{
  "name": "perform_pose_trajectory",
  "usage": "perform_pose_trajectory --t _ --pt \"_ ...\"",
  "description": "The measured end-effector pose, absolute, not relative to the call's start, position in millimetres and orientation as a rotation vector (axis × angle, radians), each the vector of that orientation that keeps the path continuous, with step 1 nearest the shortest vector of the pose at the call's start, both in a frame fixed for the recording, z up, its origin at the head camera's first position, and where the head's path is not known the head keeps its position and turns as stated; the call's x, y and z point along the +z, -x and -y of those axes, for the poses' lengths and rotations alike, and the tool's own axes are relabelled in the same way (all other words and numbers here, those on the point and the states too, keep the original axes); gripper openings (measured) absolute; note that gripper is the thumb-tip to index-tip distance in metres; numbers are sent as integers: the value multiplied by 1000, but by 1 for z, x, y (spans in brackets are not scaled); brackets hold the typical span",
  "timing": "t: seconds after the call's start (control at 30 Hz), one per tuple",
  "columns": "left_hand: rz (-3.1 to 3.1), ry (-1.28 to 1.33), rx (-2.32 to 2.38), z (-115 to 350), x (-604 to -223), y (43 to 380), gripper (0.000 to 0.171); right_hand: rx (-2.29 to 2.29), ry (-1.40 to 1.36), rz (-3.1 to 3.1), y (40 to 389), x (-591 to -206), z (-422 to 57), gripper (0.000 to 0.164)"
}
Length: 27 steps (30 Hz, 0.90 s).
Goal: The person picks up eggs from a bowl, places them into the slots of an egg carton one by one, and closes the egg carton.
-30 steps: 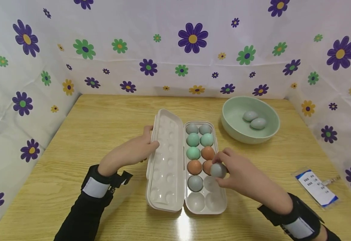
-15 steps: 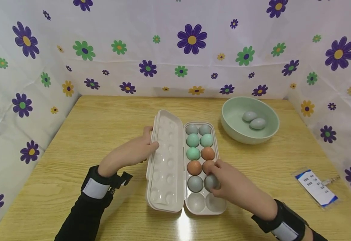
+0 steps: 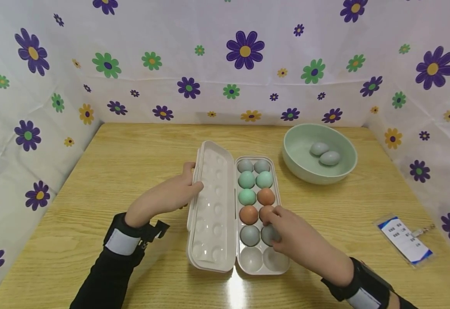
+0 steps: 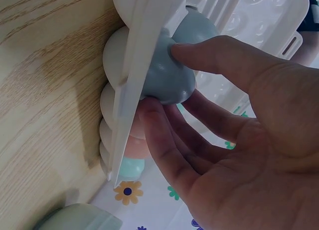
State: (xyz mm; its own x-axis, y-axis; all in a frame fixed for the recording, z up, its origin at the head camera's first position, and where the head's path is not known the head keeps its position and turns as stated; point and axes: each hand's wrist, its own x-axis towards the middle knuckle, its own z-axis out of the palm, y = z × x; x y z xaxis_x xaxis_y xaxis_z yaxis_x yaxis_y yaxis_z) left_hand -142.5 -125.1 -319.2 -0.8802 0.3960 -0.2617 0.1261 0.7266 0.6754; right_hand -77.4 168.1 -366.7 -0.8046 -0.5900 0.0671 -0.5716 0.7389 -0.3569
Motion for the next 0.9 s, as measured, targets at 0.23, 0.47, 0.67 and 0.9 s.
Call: perform_pose_trajectory --t 0.23,0.47,0.67,0.9 --pt "-2536 -399 953 125 -320 142 66 -552 953 -2879 77 -366 -168 38" --pt "-2536 -408 980 125 -320 141 65 -542 922 -2872 78 -365 -169 36" --pt "-2526 -411 984 125 -322 142 65 -581 804 -2823 86 -352 -176 22" --pt "-2549 -397 954 125 -322 144 65 -563 683 -2967 125 -330 -201 13"
